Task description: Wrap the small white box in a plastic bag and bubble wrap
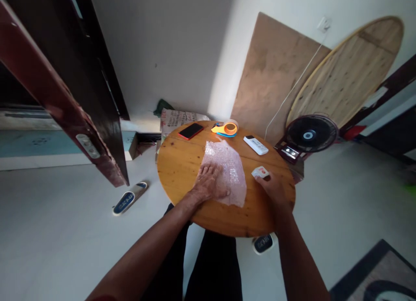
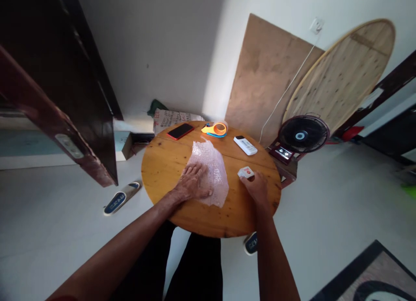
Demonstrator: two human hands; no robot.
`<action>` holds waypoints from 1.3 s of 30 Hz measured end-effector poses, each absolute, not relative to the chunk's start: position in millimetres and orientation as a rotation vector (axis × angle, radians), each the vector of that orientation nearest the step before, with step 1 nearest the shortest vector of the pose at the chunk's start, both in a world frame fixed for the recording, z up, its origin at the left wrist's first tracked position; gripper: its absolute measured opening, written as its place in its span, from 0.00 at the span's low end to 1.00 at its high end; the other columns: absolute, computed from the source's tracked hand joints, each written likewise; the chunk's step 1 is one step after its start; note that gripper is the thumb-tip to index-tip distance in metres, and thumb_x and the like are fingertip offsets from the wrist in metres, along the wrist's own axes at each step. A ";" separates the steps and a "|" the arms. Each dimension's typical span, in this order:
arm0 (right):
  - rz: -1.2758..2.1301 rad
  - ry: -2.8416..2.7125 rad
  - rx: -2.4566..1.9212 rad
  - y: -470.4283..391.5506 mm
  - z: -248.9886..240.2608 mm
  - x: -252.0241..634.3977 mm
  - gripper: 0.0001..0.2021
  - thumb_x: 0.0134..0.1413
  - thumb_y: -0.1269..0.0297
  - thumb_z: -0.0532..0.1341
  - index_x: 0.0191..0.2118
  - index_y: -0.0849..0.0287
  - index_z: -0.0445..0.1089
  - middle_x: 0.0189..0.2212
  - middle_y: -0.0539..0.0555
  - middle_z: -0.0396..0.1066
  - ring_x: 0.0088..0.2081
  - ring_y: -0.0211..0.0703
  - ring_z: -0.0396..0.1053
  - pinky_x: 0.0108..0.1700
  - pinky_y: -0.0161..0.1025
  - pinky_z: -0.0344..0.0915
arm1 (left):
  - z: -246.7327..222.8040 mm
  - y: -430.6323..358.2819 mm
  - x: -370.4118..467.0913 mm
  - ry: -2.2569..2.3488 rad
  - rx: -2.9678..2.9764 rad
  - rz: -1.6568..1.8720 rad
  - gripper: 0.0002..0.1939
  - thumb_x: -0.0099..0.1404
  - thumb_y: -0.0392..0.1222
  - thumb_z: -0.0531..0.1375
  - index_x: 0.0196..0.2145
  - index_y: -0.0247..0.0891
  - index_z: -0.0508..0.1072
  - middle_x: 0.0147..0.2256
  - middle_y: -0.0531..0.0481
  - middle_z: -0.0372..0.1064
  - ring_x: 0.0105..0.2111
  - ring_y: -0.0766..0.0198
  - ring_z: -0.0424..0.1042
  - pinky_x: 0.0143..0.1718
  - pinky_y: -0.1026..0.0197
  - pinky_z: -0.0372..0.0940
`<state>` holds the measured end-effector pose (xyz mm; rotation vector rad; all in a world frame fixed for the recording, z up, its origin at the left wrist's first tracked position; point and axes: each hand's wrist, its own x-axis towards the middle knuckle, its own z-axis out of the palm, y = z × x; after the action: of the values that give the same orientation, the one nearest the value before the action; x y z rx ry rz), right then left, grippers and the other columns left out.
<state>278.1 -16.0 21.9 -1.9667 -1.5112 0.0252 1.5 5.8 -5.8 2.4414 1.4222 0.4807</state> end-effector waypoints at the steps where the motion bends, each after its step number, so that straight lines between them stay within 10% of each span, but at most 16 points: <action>1: 0.011 -1.494 -2.002 -19.4 19.4 280.6 0.23 0.44 0.49 0.63 0.44 0.61 0.71 0.43 0.64 0.73 0.47 0.57 0.70 0.47 0.49 0.67 | -5.8 5.5 1.4 1.420 2.447 0.482 0.53 0.51 0.69 0.59 0.66 0.35 0.52 0.66 0.35 0.46 0.67 0.44 0.42 0.67 0.45 0.36; 5: -0.127 -1.407 -1.910 -31.0 33.2 264.0 0.32 0.49 0.48 0.60 0.55 0.66 0.64 0.55 0.69 0.66 0.56 0.59 0.63 0.57 0.55 0.59 | -3.4 3.7 0.8 1.415 2.444 0.480 0.53 0.51 0.69 0.59 0.66 0.36 0.52 0.66 0.36 0.46 0.67 0.43 0.42 0.67 0.44 0.36; 9: 0.060 -1.577 -1.539 -52.9 71.4 197.9 0.16 0.58 0.54 0.56 0.45 0.58 0.71 0.42 0.58 0.75 0.44 0.48 0.72 0.49 0.46 0.68 | -1.8 3.3 1.1 1.419 2.437 0.476 0.52 0.51 0.69 0.59 0.66 0.36 0.52 0.66 0.36 0.46 0.67 0.43 0.42 0.67 0.43 0.36; 13: 0.286 -2.154 -1.190 -57.3 80.6 128.9 0.14 0.63 0.63 0.52 0.50 0.54 0.70 0.50 0.54 0.72 0.52 0.43 0.68 0.57 0.43 0.63 | -3.7 4.6 2.1 1.405 2.458 0.403 0.47 0.55 0.61 0.61 0.65 0.36 0.52 0.67 0.37 0.45 0.67 0.43 0.41 0.67 0.43 0.37; 21: -0.013 -2.146 -1.872 2.2 7.4 190.5 0.22 0.61 0.63 0.50 0.57 0.65 0.65 0.58 0.64 0.64 0.59 0.56 0.61 0.61 0.53 0.56 | -1.1 1.3 2.5 1.435 2.388 0.528 0.54 0.51 0.67 0.60 0.65 0.28 0.53 0.65 0.32 0.48 0.67 0.41 0.42 0.67 0.42 0.36; 31: -0.032 -2.178 -1.926 -0.9 0.0 199.2 0.23 0.64 0.62 0.47 0.61 0.62 0.61 0.63 0.60 0.58 0.61 0.52 0.57 0.60 0.51 0.53 | -2.8 24.3 -16.6 1.380 2.063 0.883 0.19 0.64 0.35 0.52 0.52 0.35 0.71 0.50 0.43 0.72 0.51 0.58 0.70 0.56 0.58 0.63; 39: -0.004 -2.124 -1.900 -0.8 -2.9 203.8 0.23 0.65 0.60 0.47 0.62 0.61 0.59 0.64 0.59 0.57 0.63 0.49 0.55 0.62 0.47 0.49 | 11.8 18.2 -16.4 1.402 2.509 0.505 0.25 0.62 0.54 0.57 0.53 0.40 0.70 0.57 0.42 0.64 0.59 0.48 0.58 0.62 0.45 0.50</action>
<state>203.8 -0.8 -2.9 -1.9003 -2.1245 -0.0040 -16.4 18.2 11.8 2.5091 1.4017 0.5055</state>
